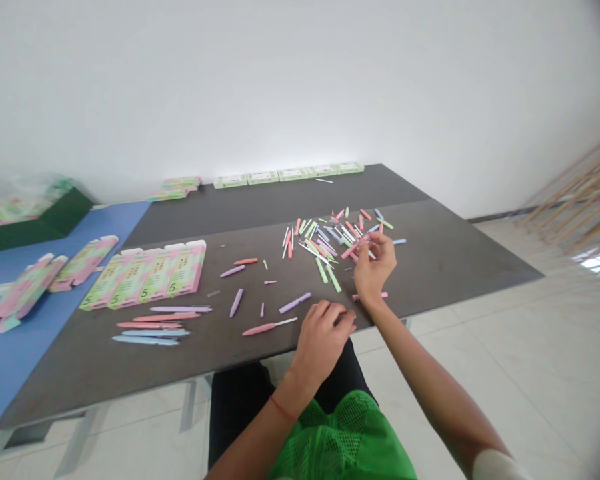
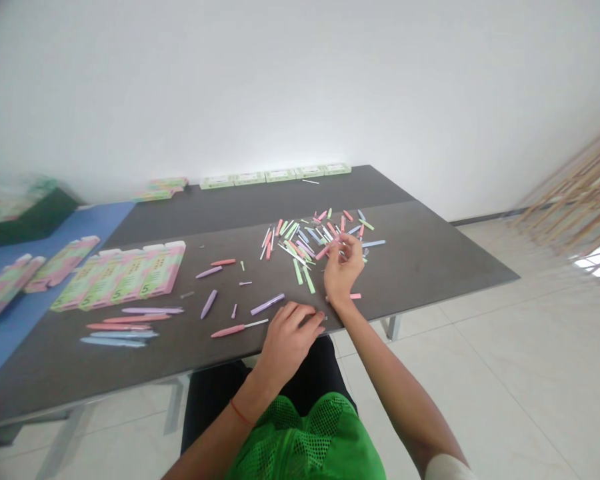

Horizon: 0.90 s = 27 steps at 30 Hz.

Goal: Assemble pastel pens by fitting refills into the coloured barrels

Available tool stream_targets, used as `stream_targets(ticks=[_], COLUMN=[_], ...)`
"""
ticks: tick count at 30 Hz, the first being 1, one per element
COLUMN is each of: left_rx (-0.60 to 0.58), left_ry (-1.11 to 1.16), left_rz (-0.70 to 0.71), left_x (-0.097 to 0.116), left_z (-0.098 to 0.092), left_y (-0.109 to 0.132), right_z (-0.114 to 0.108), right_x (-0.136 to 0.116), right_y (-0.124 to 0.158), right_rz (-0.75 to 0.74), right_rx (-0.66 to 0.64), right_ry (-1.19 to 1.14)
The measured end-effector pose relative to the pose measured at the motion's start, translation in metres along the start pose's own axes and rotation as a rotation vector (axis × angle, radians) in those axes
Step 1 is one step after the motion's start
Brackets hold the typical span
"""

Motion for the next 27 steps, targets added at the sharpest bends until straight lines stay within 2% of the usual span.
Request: stream_targets(ticks=[2,4,8,11,14,17,22,24,27], left_rx=[-0.042,-0.083,-0.119,-0.092,-0.029,0.049,0.172,0.166,0.049], left_ry=[-0.006,-0.017,-0.042,-0.052,-0.027,-0.004,-0.027,0.060,0.209], left_rz=[0.011,0.016,-0.027,-0.048,-0.052,-0.068,-0.142,-0.074,0.139], left_x=[0.005,0.005,-0.001,-0.004,-0.006,-0.012,-0.024,-0.018,0.003], left_z=[0.007,0.011,0.012,0.011,0.011,0.008,-0.013,-0.019,-0.016], left_y=[-0.006,-0.011,-0.015,-0.014,-0.012,-0.008,0.004,0.010,0.020], right_z=[-0.013,-0.030,-0.071,-0.101,-0.118,-0.125,-0.125,-0.123,-0.119], right_x=[0.001,0.007,0.039,0.066,0.079,0.081,0.072,0.068,0.065], right_y=[-0.015,-0.031,-0.054,-0.056,-0.053,-0.051,-0.051,-0.049,-0.046], right_rz=[-0.017,-0.003,0.234,0.431,0.492,0.467,0.288,0.205,0.086], right_rx=[0.024,-0.008,-0.167,-0.261,-0.331,-0.369,-0.360,-0.375,-0.396], right_ry=[0.002,0.002,0.040,0.143,0.196,0.277,0.468,0.543,0.622])
Point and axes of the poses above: each hand's wrist, its own y-axis away from the middle knuckle, its own z-axis out of the palm, x = y × z, the point moved 6 cm from there along -y, towards the middle knuckle, and after that the axes turned 6 degrees about -y, right-handed, at the moved point
